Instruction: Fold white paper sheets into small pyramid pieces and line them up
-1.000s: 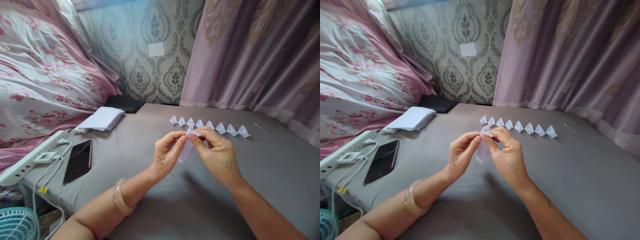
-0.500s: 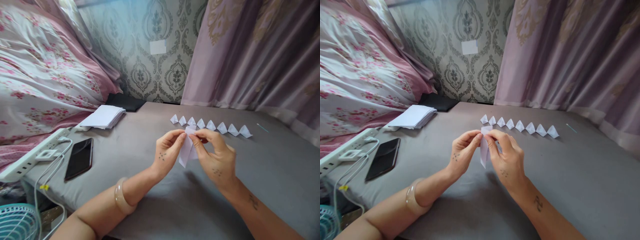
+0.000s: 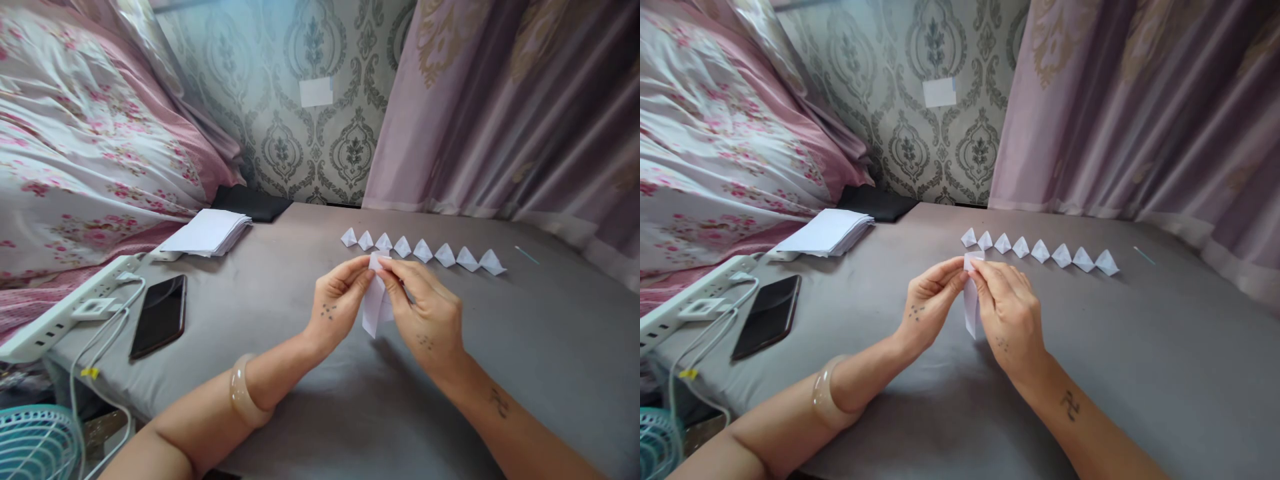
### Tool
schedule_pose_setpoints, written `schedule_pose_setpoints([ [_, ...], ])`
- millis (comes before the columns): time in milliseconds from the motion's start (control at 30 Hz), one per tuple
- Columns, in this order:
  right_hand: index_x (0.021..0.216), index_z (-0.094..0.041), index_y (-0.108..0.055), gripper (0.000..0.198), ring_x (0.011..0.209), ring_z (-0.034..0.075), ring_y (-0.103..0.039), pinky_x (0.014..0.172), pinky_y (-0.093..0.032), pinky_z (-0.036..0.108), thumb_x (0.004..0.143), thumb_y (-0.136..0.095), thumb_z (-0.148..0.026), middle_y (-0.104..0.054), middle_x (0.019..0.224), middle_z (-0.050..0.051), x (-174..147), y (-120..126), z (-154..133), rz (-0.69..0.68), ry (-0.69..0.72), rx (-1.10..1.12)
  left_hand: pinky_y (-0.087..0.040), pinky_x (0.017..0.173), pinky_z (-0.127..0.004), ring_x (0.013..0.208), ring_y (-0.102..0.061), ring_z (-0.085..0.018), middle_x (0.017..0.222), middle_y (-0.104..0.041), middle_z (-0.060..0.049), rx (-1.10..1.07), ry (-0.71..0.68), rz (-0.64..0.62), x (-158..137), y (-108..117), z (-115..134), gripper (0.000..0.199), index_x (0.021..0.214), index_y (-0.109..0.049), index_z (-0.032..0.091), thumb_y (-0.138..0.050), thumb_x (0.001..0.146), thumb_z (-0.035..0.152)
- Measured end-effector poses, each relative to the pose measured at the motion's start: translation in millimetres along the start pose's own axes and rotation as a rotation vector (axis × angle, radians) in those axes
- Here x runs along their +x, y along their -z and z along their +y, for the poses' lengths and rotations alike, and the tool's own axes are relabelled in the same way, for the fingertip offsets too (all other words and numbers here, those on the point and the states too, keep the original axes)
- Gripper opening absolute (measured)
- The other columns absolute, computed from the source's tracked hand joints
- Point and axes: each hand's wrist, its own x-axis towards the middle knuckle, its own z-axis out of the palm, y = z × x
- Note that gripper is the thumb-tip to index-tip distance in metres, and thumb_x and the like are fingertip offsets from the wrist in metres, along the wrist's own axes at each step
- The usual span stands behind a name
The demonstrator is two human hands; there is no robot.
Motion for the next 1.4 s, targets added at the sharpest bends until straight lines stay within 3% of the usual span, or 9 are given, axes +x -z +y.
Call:
schedule_pose_setpoints([
  [367, 0.1, -0.024, -0.069, 0.016, 0.085, 0.015, -0.064, 0.074, -0.055, 0.031, 0.091, -0.056, -0.021, -0.068, 0.096, 0.002, 2.1, 0.6, -5.6, -0.052, -0.246, 0.209, -0.053, 0.095, -0.036, 0.096, -0.07, -0.019, 0.103, -0.075, -0.005, 0.09, -0.043, -0.024, 0.5, 3.0, -1.0, 0.032, 0.113, -0.07, 0.021, -0.07, 0.082, 0.027],
  [500, 0.097, -0.024, -0.07, 0.014, 0.086, 0.016, -0.062, 0.069, -0.055, 0.031, 0.089, -0.059, -0.024, -0.062, 0.097, 0.004, 2.2, 1.0, -6.4, 0.005, -0.241, 0.154, -0.053, 0.094, -0.037, 0.096, -0.07, -0.019, 0.104, -0.075, -0.005, 0.147, -0.06, -0.036, -0.3, 3.9, -1.4, 0.031, 0.114, -0.07, 0.022, -0.068, 0.083, 0.027],
  [1033, 0.098, -0.023, -0.069, 0.015, 0.082, 0.017, -0.065, 0.077, -0.053, 0.034, 0.089, -0.059, -0.018, -0.072, 0.091, 0.003, -0.3, 2.0, -7.3, -0.001, -0.132, 0.029, -0.054, 0.098, -0.038, 0.104, -0.068, -0.02, 0.113, -0.072, -0.004, 0.228, -0.118, -0.066, 0.2, 3.9, -2.8, 0.027, 0.111, -0.071, 0.023, -0.066, 0.085, 0.024],
  [1200, 0.093, -0.021, -0.07, 0.012, 0.079, 0.016, -0.063, 0.075, -0.052, 0.032, 0.088, -0.059, -0.019, -0.07, 0.086, 0.002, 1.3, 3.8, -9.0, -0.016, -0.185, 0.042, -0.055, 0.096, -0.038, 0.103, -0.068, -0.02, 0.112, -0.073, -0.003, 0.259, -0.124, -0.078, -0.7, 4.6, -2.6, 0.027, 0.111, -0.071, 0.024, -0.065, 0.085, 0.025],
  [1400, 0.086, -0.019, -0.068, 0.011, 0.069, 0.012, -0.058, 0.065, -0.047, 0.027, 0.088, -0.058, -0.022, -0.066, 0.082, 0.001, 5.0, 6.6, -13.6, -0.078, -0.355, 0.131, -0.054, 0.096, -0.035, 0.103, -0.068, -0.02, 0.111, -0.073, -0.002, 0.295, -0.106, -0.102, -2.8, 4.6, -1.6, 0.028, 0.114, -0.07, 0.023, -0.064, 0.087, 0.026],
])
